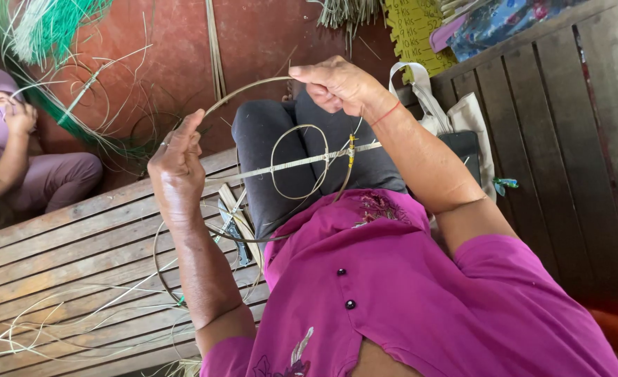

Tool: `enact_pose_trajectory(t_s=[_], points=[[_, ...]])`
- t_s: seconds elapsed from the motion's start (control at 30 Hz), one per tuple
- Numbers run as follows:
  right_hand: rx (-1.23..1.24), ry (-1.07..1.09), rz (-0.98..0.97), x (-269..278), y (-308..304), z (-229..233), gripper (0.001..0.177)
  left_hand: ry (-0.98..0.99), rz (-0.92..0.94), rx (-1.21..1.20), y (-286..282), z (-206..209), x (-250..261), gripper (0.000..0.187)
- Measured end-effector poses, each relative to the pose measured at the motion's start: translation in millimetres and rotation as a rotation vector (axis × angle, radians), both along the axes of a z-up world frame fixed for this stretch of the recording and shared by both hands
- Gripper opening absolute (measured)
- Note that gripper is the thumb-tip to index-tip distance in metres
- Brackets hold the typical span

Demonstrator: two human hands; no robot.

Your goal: Bending and measuring thin wooden strips to create circular frames

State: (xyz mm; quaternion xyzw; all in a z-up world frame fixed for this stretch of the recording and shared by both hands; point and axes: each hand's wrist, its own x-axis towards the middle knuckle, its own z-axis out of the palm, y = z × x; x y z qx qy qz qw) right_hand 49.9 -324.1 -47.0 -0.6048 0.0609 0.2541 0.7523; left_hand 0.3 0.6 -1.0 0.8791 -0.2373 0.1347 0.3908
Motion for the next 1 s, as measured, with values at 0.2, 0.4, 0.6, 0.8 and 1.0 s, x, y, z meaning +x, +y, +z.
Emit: enact_pose_trajectory(t_s=[0.2, 0.4, 0.6, 0.8, 1.0], points=[[0.075, 0.017, -0.086, -3.3, -0.4, -12.8, 0.058, -0.041, -0.004, 0.037, 0.0, -6.5, 3.7, 0.051], [0.040, -0.032, -0.018, -12.5, -7.3, 0.3, 0.060, -0.035, -0.002, 0.034, 2.0, -9.1, 6.9, 0.049], [0.116, 0.053, -0.069, -38.0, -10.5, -31.6, 0.062, -0.006, 0.007, -0.005, 11.3, -19.6, 14.7, 0.053], [0.390, 0.090, -0.349, -46.6, 0.3, -68.9, 0.063, -0.038, 0.034, -0.018, 12.9, -27.7, 21.4, 0.029], [0.388, 0.071, -0.369, -48.0, -0.4, -64.3, 0.063, -0.037, 0.022, -0.033, 14.7, -33.4, 23.0, 0.028]])
